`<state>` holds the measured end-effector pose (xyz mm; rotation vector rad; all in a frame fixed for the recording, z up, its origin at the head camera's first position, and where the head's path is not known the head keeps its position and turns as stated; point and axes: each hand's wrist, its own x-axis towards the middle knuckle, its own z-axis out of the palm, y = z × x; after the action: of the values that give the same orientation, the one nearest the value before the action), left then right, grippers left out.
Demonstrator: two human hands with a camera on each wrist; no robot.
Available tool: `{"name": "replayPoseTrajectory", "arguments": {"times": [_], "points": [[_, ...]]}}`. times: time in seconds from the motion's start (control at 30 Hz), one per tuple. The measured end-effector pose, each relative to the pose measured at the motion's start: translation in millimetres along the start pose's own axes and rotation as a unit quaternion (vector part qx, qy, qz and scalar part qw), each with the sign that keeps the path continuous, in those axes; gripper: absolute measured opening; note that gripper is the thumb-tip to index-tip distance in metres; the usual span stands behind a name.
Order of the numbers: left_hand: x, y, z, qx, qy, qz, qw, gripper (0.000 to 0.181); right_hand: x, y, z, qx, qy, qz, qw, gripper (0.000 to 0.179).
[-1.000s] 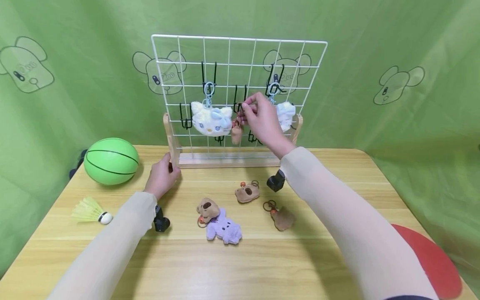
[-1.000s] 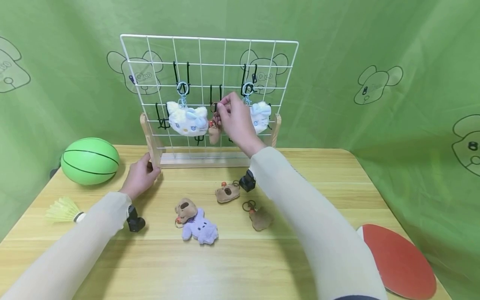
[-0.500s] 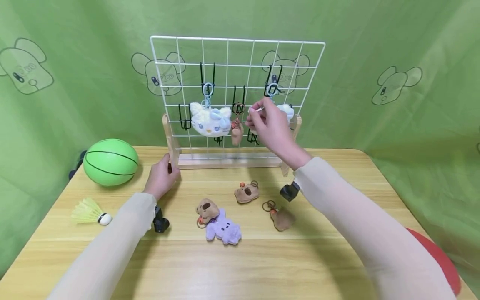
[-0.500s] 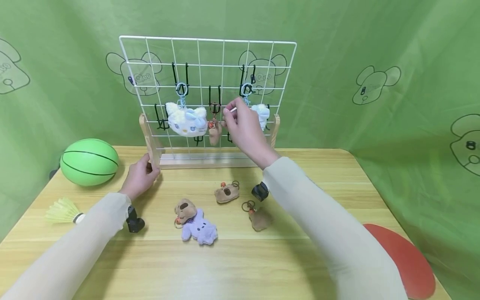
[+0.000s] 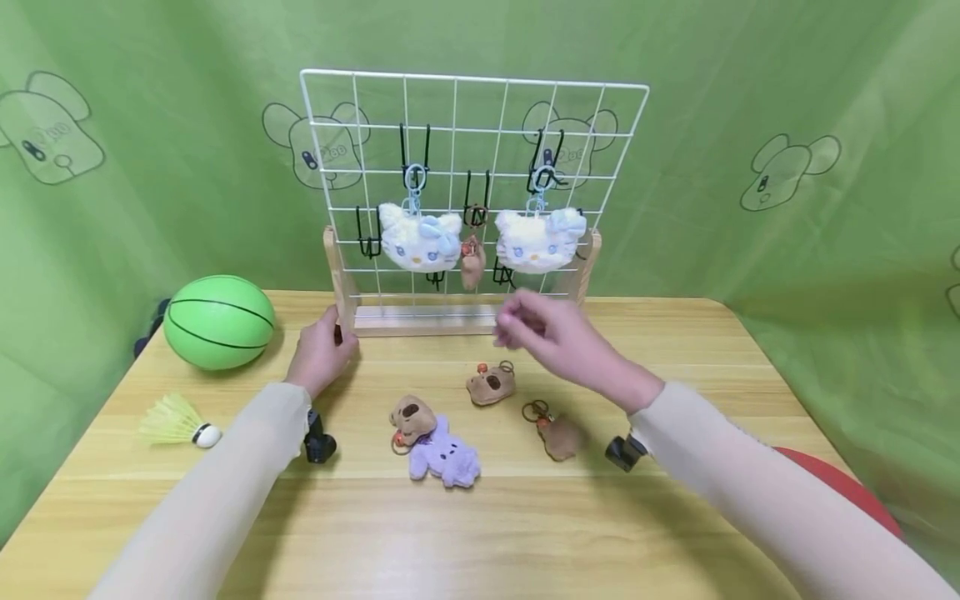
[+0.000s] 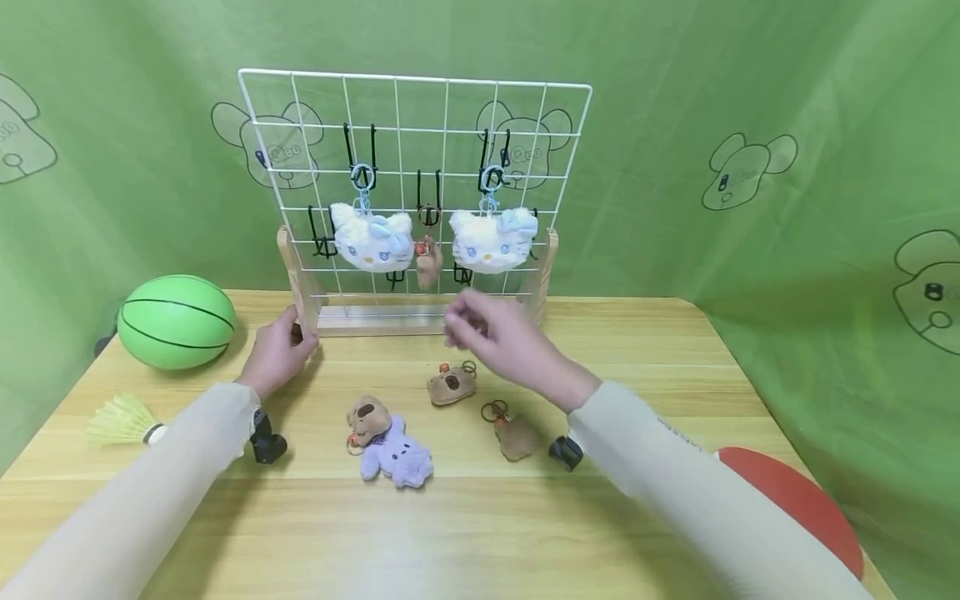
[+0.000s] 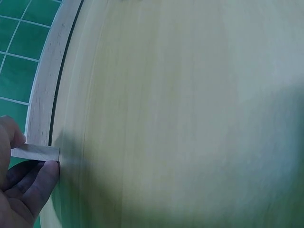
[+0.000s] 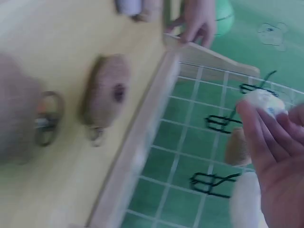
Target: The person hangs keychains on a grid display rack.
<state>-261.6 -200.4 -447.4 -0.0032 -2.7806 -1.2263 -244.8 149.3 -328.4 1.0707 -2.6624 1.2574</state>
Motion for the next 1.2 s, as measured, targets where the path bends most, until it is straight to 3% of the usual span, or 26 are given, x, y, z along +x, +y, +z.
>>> {"name": "replayPoseTrajectory", "arguments": {"times": [0.17, 0.4, 0.57, 0.87, 1.2], "points": [[0.5, -1.2, -1.0, 0.0, -0.003, -0.001, 1.0, 0.056, -17.7, 26, 9, -0.005, -0.058, 0.043, 0.9974, 0.013], [1.2, -2.5, -1.6, -0.002, 0.003, 0.001, 1.0, 0.055, -24.9, 71, 19, -0.054, -0.084, 0.099, 0.9901, 0.007], [1.6, -2.9, -1.1, -0.002, -0.002, -0.005, 1.0, 0.055, -23.7, 96, 30, -0.047, -0.097, 0.112, 0.9878, 0.014], [2.6, -1.9, -0.6, 0.008, 0.001, -0.004, 1.0, 0.053, -12.5, 109, 38, -0.054, -0.134, 0.079, 0.9864, 0.039], [1.4, -1.4, -0.5, 0.003, 0.004, 0.001, 1.0, 0.054, -10.8, 110, 41, -0.065, -0.144, 0.096, 0.9827, 0.025]]}}
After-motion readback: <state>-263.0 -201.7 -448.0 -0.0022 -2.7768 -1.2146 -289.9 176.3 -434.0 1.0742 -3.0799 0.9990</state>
